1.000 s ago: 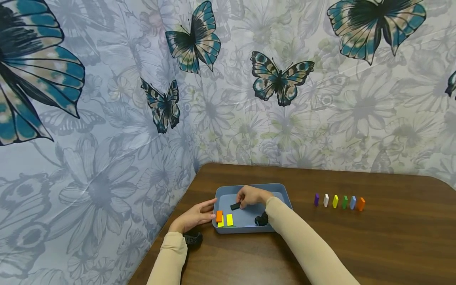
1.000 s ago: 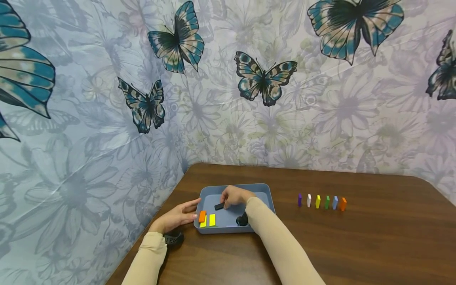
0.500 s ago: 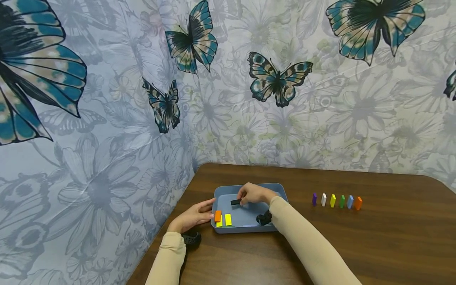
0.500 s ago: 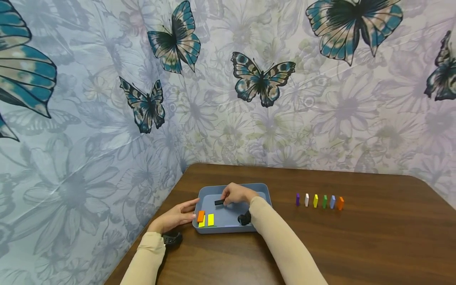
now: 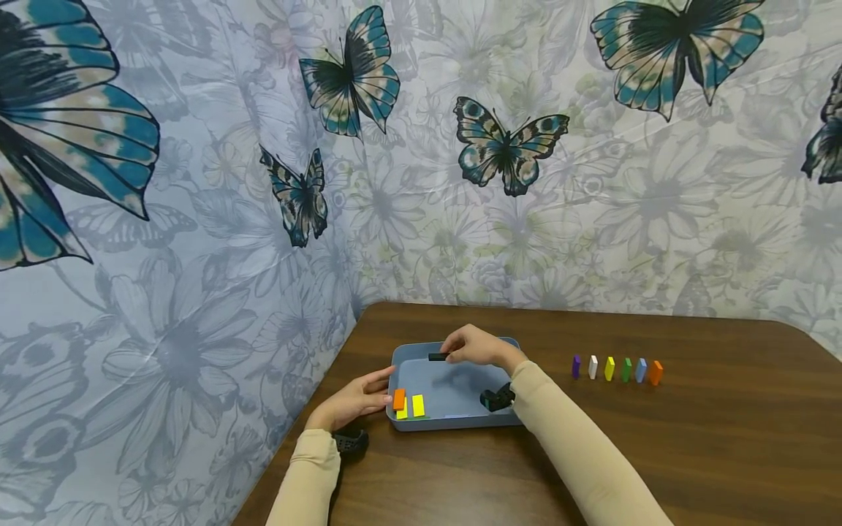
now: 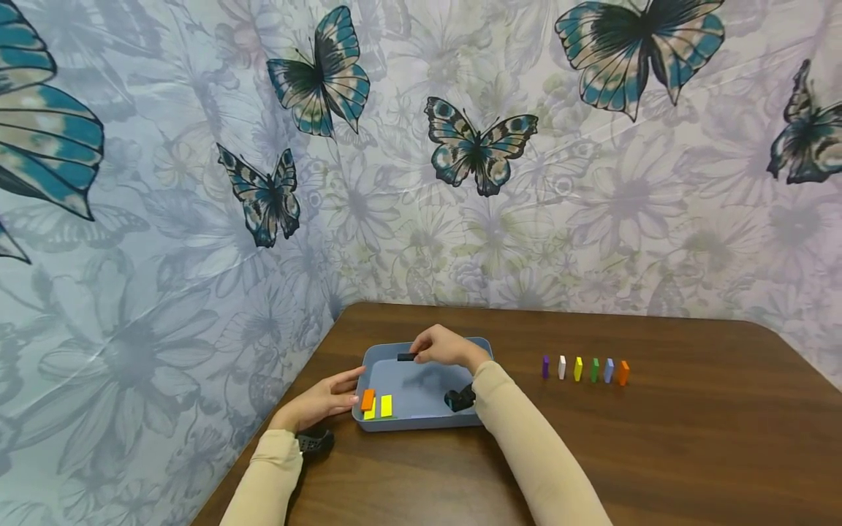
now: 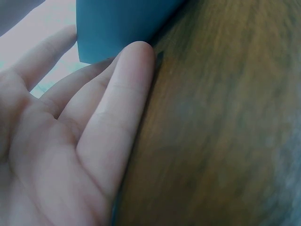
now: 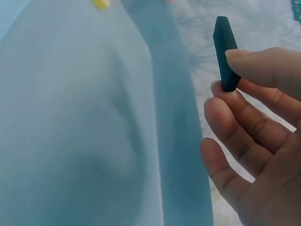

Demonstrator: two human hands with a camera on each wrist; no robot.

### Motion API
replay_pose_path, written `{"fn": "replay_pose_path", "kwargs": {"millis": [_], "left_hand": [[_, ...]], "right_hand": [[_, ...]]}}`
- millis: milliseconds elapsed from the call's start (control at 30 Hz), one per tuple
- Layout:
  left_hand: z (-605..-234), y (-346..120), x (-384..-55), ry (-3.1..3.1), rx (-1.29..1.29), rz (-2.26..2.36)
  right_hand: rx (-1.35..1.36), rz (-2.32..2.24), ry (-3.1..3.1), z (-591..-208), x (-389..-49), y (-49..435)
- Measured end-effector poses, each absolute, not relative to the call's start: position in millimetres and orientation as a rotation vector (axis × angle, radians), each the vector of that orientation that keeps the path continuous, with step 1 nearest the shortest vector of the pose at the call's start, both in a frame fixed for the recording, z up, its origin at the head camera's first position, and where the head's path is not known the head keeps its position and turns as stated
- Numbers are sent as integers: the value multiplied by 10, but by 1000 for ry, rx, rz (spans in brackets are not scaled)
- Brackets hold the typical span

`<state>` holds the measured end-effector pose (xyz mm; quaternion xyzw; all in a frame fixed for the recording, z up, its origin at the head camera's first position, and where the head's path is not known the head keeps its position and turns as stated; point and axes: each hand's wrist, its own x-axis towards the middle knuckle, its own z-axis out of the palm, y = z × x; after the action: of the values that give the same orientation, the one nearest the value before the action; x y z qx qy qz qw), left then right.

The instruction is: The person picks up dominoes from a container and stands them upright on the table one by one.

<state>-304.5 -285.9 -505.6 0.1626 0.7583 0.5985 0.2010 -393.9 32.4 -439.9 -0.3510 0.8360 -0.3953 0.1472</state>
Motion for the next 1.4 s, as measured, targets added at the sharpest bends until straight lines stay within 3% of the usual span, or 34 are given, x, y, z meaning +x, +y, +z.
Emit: {"fn": "replay_pose_path", "kwargs": {"millis": [733,1400], "left_hand": [[-5086,-2914,-3040,2113,467,1665],[-5072,-2904,-3032,2128,474,1668]], "right_hand": [[-1106,-1430,2417,-4321,-3533,708],[-1102,-1526,2489,-4236,-3383,1247]]}}
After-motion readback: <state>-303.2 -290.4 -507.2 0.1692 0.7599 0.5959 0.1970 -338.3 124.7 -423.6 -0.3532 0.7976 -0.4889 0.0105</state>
